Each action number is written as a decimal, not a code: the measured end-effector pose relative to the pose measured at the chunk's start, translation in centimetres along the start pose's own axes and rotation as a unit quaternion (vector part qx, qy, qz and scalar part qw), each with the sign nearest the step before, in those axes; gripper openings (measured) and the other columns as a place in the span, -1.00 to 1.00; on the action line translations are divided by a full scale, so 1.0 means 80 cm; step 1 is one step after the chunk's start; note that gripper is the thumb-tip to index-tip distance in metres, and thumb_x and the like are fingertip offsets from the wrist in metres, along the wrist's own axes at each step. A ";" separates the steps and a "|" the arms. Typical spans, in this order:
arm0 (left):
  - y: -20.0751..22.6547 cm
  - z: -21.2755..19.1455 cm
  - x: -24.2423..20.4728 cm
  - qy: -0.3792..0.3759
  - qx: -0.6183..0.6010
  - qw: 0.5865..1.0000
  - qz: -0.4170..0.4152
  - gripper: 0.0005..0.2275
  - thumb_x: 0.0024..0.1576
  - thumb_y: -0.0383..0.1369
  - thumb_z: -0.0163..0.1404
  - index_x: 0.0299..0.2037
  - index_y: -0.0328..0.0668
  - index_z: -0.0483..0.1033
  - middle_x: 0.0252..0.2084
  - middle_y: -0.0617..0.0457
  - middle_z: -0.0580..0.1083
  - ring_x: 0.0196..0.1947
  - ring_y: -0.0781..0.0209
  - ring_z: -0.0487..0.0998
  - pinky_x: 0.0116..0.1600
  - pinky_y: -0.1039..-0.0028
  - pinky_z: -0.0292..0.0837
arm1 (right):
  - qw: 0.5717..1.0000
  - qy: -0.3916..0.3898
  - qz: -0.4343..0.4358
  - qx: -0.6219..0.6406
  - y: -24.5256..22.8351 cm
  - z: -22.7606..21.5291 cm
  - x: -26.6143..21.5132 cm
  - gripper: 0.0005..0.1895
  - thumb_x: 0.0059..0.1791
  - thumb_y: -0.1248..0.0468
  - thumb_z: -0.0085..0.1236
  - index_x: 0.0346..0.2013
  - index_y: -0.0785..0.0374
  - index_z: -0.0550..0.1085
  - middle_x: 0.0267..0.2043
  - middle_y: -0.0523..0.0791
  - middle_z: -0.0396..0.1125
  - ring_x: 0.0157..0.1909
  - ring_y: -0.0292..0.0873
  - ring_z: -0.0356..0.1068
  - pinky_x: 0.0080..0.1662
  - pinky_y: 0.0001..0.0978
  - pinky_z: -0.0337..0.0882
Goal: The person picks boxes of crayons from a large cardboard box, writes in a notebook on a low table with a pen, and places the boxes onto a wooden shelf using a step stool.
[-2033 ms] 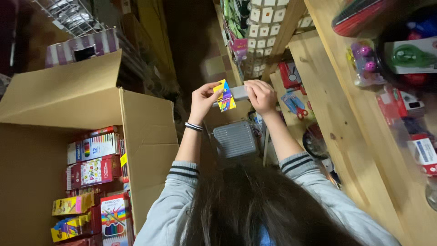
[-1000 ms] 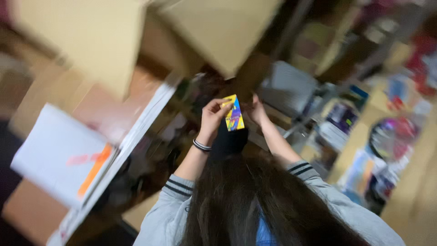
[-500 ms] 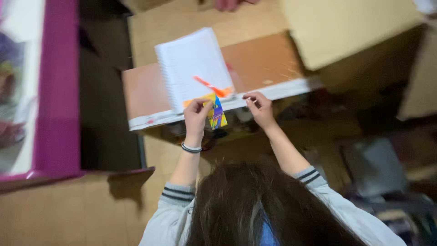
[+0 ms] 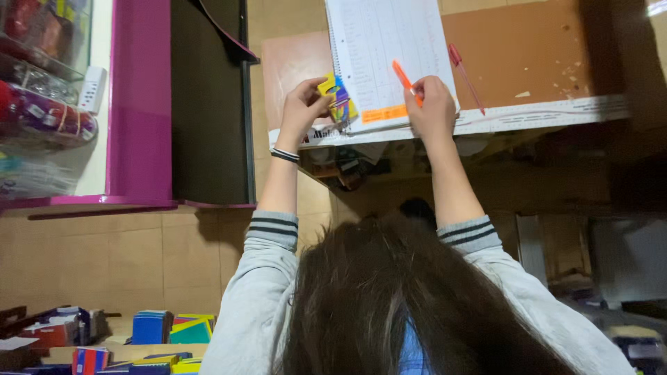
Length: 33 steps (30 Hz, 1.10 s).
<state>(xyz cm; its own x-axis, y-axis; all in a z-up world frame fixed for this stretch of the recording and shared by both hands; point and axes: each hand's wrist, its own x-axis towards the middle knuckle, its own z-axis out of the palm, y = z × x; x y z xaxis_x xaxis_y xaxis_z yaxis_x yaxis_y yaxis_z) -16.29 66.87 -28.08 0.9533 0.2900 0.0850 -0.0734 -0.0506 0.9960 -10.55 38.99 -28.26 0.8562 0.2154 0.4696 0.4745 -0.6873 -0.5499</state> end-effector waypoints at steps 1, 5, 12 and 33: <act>0.008 -0.005 -0.007 -0.056 -0.012 0.998 0.007 -0.56 -0.07 -0.46 0.29 0.06 -0.07 0.49 -0.31 0.01 0.52 -0.32 0.24 0.54 -0.14 0.46 0.54 | 1.000 0.021 -0.015 -0.005 -0.001 0.000 -0.003 -0.84 -0.04 0.22 0.23 -0.33 0.21 0.44 -0.45 -0.07 0.25 -0.34 0.05 0.36 -0.23 -0.16 0.36; 0.008 -0.011 -0.006 -0.167 0.001 0.986 0.031 -0.11 -0.36 -0.52 0.48 0.26 0.03 0.28 -0.05 0.03 0.52 -0.01 0.19 0.53 0.11 0.43 0.48 | 0.997 0.058 -0.048 -0.031 0.000 0.012 -0.011 -0.80 0.12 0.12 0.03 -0.29 0.16 0.43 -0.51 -0.13 0.28 -0.40 -0.03 0.38 -0.29 -0.26 0.38; 0.034 -0.022 -0.001 -0.255 0.038 0.961 0.095 -0.27 -0.13 -0.40 0.36 0.22 -0.09 0.15 0.13 -0.11 0.34 0.00 0.10 0.53 0.05 0.33 0.63 | 0.993 0.096 -0.051 -0.050 -0.013 0.017 -0.015 -0.76 0.14 0.20 -0.16 -0.28 0.27 0.39 -0.58 -0.16 0.24 -0.58 -0.17 0.20 -0.54 -0.34 0.11; 0.019 -0.030 0.005 -0.218 -0.053 0.974 0.040 -0.44 0.03 -0.59 0.17 0.20 -0.01 0.21 0.03 -0.10 0.37 -0.07 0.09 0.52 -0.05 0.36 0.69 | 0.982 0.166 -0.090 0.030 0.010 0.031 -0.028 -0.71 0.12 0.17 -0.23 -0.36 0.31 0.30 -0.62 -0.17 0.08 -0.67 -0.26 0.01 -0.59 -0.40 -0.01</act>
<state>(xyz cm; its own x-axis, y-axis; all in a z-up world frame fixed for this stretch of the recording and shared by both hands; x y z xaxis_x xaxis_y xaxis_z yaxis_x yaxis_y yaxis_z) -16.75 69.19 -26.47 0.9755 -0.1448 0.1655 -0.1598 0.0499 0.9859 -11.58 39.73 -31.47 0.6486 0.0856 0.7563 0.6320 -0.6143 -0.4725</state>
